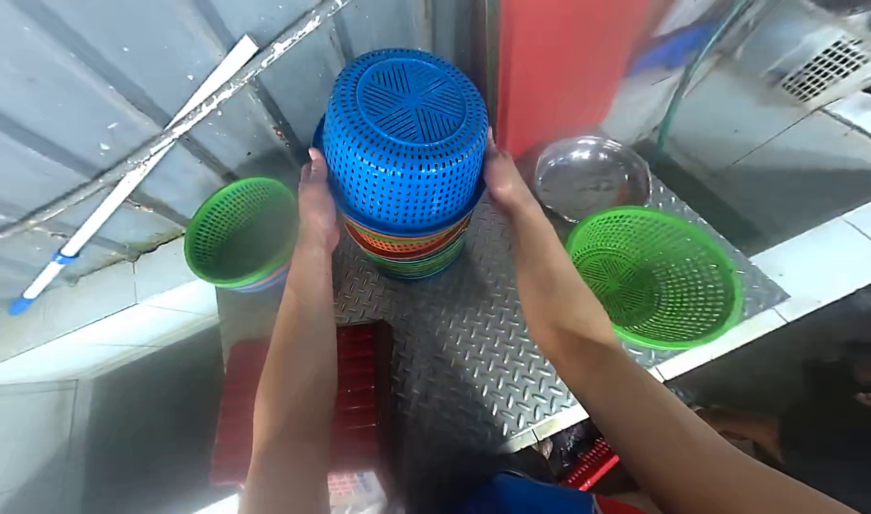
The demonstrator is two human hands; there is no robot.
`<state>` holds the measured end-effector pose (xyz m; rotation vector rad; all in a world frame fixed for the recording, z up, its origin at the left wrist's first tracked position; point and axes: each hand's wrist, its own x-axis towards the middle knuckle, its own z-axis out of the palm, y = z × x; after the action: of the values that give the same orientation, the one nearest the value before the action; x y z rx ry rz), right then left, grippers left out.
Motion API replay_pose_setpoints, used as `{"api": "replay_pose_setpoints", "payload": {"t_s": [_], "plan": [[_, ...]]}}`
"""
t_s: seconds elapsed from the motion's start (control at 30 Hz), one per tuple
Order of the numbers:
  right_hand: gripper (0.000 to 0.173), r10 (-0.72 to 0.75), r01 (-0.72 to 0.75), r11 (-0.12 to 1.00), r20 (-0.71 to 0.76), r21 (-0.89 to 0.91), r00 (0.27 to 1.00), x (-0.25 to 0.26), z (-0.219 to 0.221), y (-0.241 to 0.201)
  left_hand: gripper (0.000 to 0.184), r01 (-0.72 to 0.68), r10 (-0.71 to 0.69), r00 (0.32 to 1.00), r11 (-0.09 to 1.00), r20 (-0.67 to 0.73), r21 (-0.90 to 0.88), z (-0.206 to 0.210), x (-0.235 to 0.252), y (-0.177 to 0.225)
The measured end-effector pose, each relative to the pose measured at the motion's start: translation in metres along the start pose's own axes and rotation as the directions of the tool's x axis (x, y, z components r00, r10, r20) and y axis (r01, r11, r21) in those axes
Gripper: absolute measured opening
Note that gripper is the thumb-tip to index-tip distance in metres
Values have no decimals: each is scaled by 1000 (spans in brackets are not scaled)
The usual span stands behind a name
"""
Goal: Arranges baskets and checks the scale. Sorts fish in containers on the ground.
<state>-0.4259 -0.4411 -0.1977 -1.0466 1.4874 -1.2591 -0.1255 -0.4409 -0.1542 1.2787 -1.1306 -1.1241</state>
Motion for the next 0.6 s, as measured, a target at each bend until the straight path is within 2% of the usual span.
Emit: {"api": "replay_pose_setpoints", "payload": {"t_s": [0.07, 0.1, 0.17, 0.23, 0.3, 0.37, 0.43, 0.5, 0.53, 0.6], "plan": [[81, 70, -70, 995, -1, -66, 998, 3, 1, 13, 71, 96, -81, 995, 953, -65, 289, 0, -7, -16], [82, 102, -102, 988, -5, -117, 995, 2, 2, 20, 73, 173, -154, 985, 923, -84, 344, 2, -12, -30], [81, 106, -110, 975, -32, -192, 994, -3, 9, 28, 78, 320, -293, 947, 905, -134, 281, 9, -17, -57], [79, 74, -89, 963, -70, -253, 995, -7, 11, 24, 83, 372, -323, 920, 898, -223, 234, 18, -22, -61], [75, 0, -30, 957, -105, -288, 994, -12, 7, 8, 82, 348, -293, 923, 911, -250, 220, 20, -28, -48], [69, -110, 67, 965, -157, -255, 982, -21, 2, -18, 77, 263, -229, 947, 956, -226, 131, 19, -34, -30], [61, -185, 181, 983, -156, -34, 970, -35, -7, -46, 65, 116, -128, 979, 990, -159, -86, 21, -41, -6], [52, -251, 261, 901, -75, 348, 965, -54, -18, -68, 57, -38, 23, 998, 953, -54, -299, 22, -51, 18], [46, -277, 238, 830, 4, 505, 961, -64, -24, -75, 56, -98, 91, 995, 932, -38, -348, 22, -56, 25], [43, -324, 144, 748, 167, 648, 931, -85, -33, -79, 55, -151, 150, 988, 900, -35, -410, 22, -63, 32]]}}
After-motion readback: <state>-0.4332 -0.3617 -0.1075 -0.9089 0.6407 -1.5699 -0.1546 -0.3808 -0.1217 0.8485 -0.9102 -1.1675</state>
